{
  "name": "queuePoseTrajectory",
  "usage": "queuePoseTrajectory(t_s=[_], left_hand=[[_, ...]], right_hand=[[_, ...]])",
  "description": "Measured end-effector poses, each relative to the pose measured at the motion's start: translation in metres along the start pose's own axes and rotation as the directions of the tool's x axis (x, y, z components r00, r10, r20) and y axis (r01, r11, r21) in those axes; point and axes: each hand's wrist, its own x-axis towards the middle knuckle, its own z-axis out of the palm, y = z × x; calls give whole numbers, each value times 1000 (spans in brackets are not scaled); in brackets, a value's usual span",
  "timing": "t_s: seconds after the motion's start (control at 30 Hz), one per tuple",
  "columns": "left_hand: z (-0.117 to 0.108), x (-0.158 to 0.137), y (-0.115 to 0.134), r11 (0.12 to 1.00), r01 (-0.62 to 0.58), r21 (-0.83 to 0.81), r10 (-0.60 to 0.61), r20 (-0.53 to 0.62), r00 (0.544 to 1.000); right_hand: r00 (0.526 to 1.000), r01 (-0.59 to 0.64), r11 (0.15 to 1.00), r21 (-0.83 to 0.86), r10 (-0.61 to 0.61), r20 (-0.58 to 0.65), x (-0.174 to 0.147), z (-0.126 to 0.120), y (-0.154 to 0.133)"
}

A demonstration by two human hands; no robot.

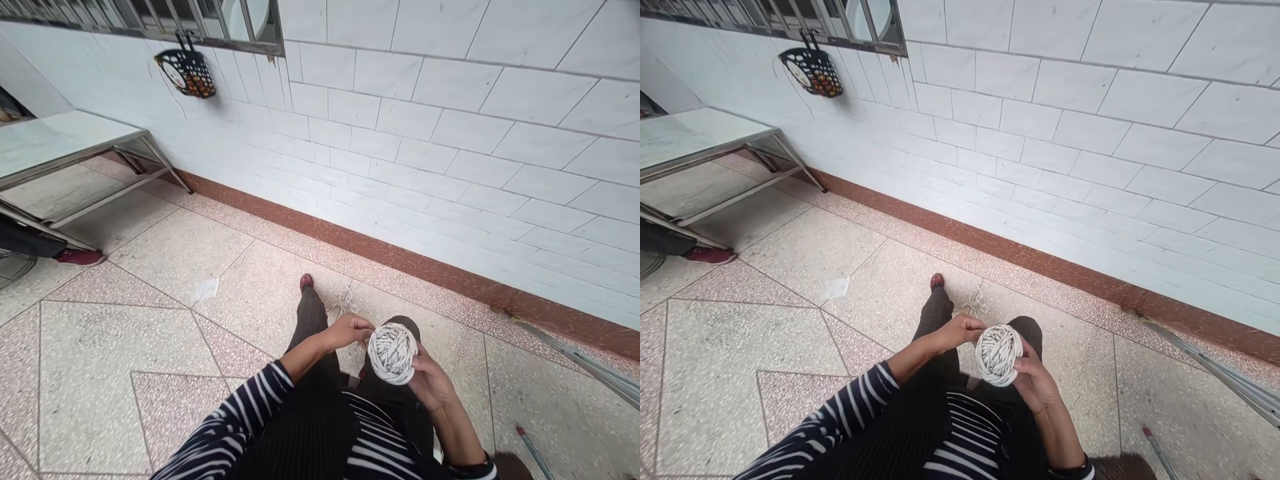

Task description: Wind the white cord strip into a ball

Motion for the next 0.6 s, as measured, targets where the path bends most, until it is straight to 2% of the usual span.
queuePoseTrajectory(t_s=[0.23, 0.43, 0.6], left_hand=[[-6, -6, -9, 993, -52, 107, 59, -69, 996], [-11, -2, -16, 919, -104, 380, 168, -139, 976], [-10, -2, -9, 909, -74, 411, 199, -272, 941]], right_hand=[[993, -3, 1000, -27, 6, 121, 6, 7, 11], [978, 2, 997, -71, 13, 210, 13, 14, 11], [971, 1, 996, -84, 20, 239, 16, 14, 4]])
